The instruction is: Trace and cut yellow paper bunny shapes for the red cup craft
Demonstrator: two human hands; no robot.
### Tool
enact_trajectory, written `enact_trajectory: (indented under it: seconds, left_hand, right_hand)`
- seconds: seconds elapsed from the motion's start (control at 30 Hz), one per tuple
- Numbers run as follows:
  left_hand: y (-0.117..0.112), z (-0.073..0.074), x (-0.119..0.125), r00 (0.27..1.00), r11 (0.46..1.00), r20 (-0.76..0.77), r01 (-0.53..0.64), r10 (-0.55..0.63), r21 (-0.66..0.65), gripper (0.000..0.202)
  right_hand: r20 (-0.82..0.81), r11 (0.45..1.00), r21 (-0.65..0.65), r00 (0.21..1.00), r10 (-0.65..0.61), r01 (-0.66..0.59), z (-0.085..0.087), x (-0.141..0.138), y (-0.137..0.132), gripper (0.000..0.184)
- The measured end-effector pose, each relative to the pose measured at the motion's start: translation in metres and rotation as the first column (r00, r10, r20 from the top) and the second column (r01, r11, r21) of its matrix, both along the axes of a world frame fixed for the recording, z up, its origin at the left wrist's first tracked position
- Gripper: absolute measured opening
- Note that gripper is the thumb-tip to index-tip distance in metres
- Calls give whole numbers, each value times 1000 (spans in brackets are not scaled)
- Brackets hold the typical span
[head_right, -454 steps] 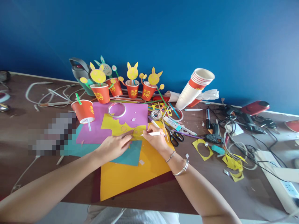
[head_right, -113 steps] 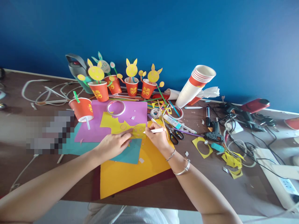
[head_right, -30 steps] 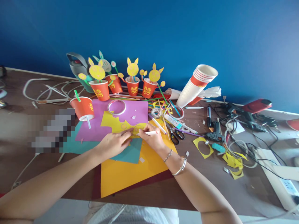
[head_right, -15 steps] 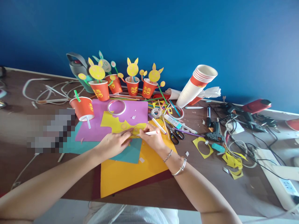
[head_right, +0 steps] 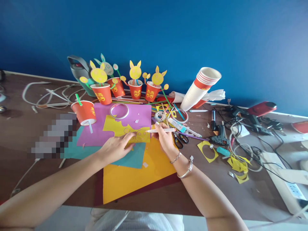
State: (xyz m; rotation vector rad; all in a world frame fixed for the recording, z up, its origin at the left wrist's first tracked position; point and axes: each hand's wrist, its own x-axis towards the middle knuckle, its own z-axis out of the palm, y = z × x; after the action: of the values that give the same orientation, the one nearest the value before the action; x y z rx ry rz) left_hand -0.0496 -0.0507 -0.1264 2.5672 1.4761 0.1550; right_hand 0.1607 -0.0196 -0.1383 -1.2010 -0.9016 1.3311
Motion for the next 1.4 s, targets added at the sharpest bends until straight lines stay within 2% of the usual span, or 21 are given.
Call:
enact_trajectory:
  seconds: [0.3,0.7,0.9,1.0,1.1,1.27,1.4]
  left_hand:
    - [3,-2,0,989,1000,144,-15,16,-3,35]
    - [4,-2,-2,947,996,322,-43,15,79,25]
    - [6,-4,-4,897,982,431,22,-103,188,48]
    - [8,-8,-5,884,978,455,10,-106,208,54]
    - [8,-10,-6,861,981,499,-6,-93,193,51]
    - [8,-9,-5,831,986,551,-21,-74,164,35]
    - [10,-14,-5,832,998,554,-23,-18,66,34]
  right_hand:
    - [-55,996,82,998,-33,37,-1,0,2,41]
    - [115,997,82,993,3,-12,2,2,-1,30]
    - [128,988,152,992,16,-36,-7,5,2,27]
    - [170,984,175,985,-1,-29,-8,6,0,28]
    - [222,977,213,975,-33,-16,-4,6,-3,24]
    - [255,974,226,965,-56,-3,2,4,-7,25]
    - [247,979,201,969,-29,-22,1,3,-7,25]
